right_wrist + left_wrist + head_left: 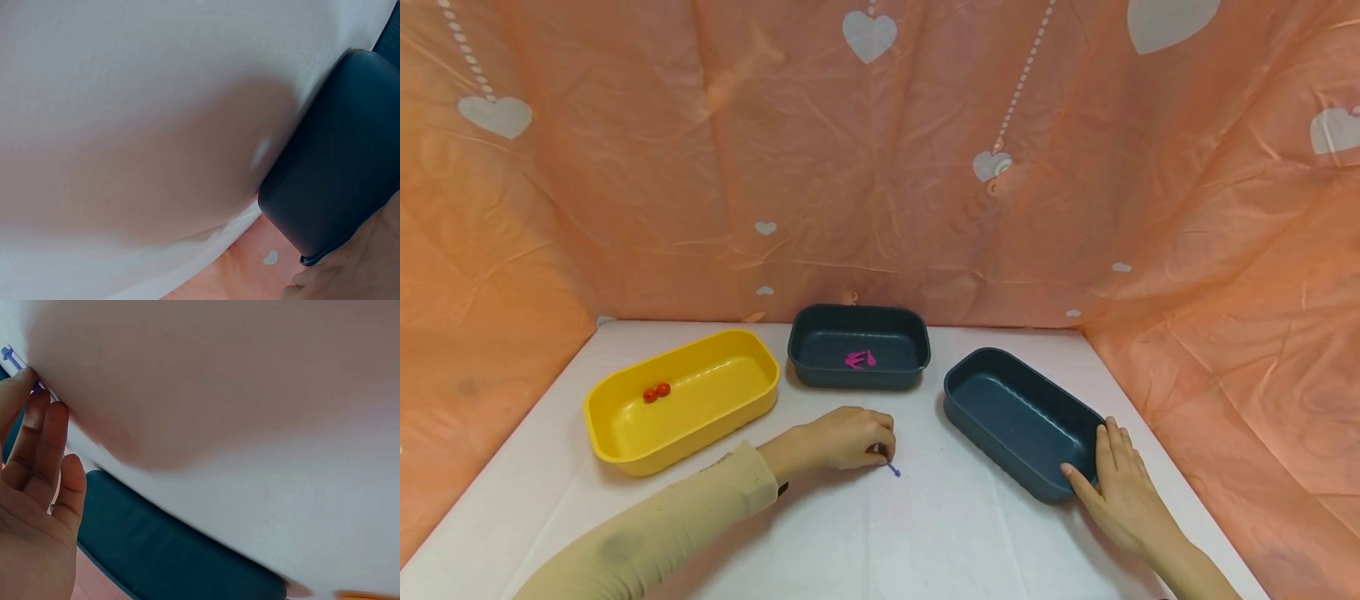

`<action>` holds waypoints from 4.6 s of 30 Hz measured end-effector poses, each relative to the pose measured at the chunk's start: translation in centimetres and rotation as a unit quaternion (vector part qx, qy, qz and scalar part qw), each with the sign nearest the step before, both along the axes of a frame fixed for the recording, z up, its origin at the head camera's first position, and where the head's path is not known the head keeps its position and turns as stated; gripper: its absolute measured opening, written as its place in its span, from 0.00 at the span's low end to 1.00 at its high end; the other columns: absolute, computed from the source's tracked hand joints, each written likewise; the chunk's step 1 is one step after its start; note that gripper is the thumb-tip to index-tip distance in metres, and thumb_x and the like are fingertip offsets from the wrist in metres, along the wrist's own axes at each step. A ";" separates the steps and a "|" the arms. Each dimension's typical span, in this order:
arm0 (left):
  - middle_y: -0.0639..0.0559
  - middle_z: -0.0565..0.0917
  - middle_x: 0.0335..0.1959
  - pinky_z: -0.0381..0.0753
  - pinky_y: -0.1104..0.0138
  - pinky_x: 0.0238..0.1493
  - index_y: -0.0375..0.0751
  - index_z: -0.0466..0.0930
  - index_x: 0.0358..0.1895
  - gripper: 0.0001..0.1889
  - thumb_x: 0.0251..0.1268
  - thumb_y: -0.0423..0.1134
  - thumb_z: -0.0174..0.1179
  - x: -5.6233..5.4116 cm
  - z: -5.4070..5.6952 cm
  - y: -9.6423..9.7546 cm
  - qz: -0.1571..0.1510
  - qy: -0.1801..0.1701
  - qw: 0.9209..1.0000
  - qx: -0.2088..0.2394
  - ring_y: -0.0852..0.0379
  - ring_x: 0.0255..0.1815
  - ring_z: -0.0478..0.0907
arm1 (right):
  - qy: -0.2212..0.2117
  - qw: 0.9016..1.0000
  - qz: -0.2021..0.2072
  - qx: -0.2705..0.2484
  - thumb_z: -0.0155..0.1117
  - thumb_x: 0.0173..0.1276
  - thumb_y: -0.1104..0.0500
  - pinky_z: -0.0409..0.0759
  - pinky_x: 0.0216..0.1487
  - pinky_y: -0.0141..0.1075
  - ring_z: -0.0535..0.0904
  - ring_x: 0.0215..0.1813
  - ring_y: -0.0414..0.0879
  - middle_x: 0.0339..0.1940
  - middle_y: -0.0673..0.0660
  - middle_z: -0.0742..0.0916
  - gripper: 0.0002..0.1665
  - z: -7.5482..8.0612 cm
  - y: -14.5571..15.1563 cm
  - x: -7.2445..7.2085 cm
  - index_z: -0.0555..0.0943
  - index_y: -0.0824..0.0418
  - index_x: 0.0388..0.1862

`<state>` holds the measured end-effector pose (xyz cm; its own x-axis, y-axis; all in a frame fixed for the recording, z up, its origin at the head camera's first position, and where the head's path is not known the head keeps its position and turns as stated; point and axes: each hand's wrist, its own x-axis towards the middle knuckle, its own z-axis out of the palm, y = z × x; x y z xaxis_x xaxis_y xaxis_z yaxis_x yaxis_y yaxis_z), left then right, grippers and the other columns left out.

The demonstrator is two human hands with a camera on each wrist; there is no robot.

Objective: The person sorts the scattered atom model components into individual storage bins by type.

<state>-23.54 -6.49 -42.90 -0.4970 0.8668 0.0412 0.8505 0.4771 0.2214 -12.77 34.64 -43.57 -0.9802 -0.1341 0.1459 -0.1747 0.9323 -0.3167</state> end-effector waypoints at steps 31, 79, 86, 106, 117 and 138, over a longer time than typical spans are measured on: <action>0.60 0.81 0.36 0.79 0.72 0.42 0.49 0.90 0.40 0.03 0.66 0.37 0.69 -0.2 0.1 1.1 0.016 0.036 0.991 0.129 0.64 0.36 0.77 | 0.000 1.000 -0.002 -0.004 0.51 0.83 0.40 0.35 0.81 0.65 0.36 0.82 0.77 0.81 0.83 0.46 0.56 0.0 -0.1 0.1 0.41 0.85 0.79; 0.60 0.82 0.42 0.78 0.75 0.46 0.51 0.89 0.44 0.04 0.72 0.42 0.66 -5.9 3.2 11.9 0.084 0.055 0.988 0.117 0.65 0.44 0.80 | 0.013 1.000 -0.001 -0.007 0.51 0.83 0.41 0.34 0.82 0.64 0.36 0.83 0.76 0.82 0.82 0.46 0.55 0.1 -0.4 -0.2 0.41 0.84 0.79; 0.60 0.82 0.43 0.80 0.70 0.49 0.53 0.89 0.45 0.05 0.73 0.43 0.65 -6.5 3.2 12.8 0.092 0.073 0.990 0.075 0.63 0.46 0.81 | 0.002 1.000 -0.002 -0.004 0.52 0.83 0.41 0.35 0.81 0.65 0.35 0.83 0.76 0.82 0.82 0.45 0.56 0.2 -0.5 -0.3 0.41 0.84 0.79; 0.59 0.83 0.47 0.79 0.66 0.55 0.54 0.90 0.49 0.08 0.73 0.45 0.65 -5.8 3.1 12.5 0.097 0.091 0.990 0.050 0.61 0.51 0.82 | -0.003 1.000 -0.003 -0.005 0.51 0.83 0.40 0.34 0.81 0.66 0.35 0.83 0.76 0.82 0.82 0.45 0.56 0.2 -0.3 -0.1 0.41 0.84 0.79; 0.59 0.84 0.50 0.78 0.65 0.55 0.54 0.88 0.55 0.11 0.75 0.46 0.64 -5.0 3.6 10.5 0.111 0.093 0.986 0.079 0.61 0.53 0.81 | 0.033 0.999 0.008 0.002 0.55 0.82 0.42 0.30 0.84 0.55 0.39 0.85 0.69 0.83 0.76 0.54 0.51 0.2 0.5 -0.3 0.49 0.77 0.82; 0.48 0.83 0.63 0.75 0.51 0.68 0.44 0.82 0.66 0.21 0.75 0.47 0.63 -2.3 4.6 -1.5 0.226 0.132 0.959 0.112 0.48 0.64 0.79 | 0.101 0.995 0.027 0.000 0.56 0.82 0.46 0.36 0.80 0.68 0.43 0.83 0.74 0.83 0.74 0.57 0.47 3.4 2.4 -3.9 0.50 0.70 0.84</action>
<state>-25.89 -7.98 -38.29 -0.7661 0.5203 0.3774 0.6090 0.7753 0.1675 -16.68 37.02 -40.21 -0.9226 -0.1851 0.3385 -0.2839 0.9199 -0.2706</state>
